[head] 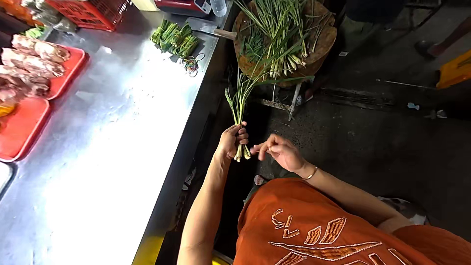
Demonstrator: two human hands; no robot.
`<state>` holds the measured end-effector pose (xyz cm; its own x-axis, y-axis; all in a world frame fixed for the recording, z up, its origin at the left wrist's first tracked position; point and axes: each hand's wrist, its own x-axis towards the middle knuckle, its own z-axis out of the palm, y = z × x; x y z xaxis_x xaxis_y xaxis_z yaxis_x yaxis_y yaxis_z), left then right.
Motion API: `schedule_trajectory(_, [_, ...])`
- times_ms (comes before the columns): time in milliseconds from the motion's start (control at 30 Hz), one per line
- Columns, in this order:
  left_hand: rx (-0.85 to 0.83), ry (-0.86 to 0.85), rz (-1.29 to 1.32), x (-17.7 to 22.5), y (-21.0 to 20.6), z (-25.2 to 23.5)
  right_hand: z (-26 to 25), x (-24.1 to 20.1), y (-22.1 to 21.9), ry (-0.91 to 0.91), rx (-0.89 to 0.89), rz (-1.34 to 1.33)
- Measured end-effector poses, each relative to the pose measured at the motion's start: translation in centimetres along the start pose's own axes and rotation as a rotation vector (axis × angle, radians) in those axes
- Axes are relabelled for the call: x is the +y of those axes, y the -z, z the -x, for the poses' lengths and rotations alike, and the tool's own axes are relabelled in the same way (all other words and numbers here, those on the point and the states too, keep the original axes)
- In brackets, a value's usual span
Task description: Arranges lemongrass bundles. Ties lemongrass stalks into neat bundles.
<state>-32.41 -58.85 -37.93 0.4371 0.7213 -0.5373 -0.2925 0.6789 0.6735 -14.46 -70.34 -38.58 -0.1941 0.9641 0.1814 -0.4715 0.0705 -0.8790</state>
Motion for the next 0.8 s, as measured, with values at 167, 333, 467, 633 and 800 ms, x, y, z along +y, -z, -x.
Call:
schedule_trajectory(167, [-0.083, -0.035, 0.245, -1.0, -0.8, 0.2, -1.2, 0.1, -0.5, -0.13, 0.293, -0.239])
schedule_trajectory(333, [0.037, -0.065, 0.325, -1.7, -0.6, -0.9, 1.7, -2.0, 0.5, -0.204, 0.329, -0.21])
schedule_trajectory(467, [0.201, -0.055, -0.092, -0.7, 1.9, -0.8, 4.4, -2.6, 3.2, -0.289, 0.222, 0.175])
schedule_trajectory(633, [0.095, 0.344, -1.416, -0.4, 8.6, 1.9, 4.7, 1.9, 8.6, -0.828, -0.258, 0.956])
schedule_trajectory(800, [0.126, 0.806, -1.964, -1.8, 11.9, 5.9, 2.9, 7.0, 12.1, -0.994, -0.379, 1.017])
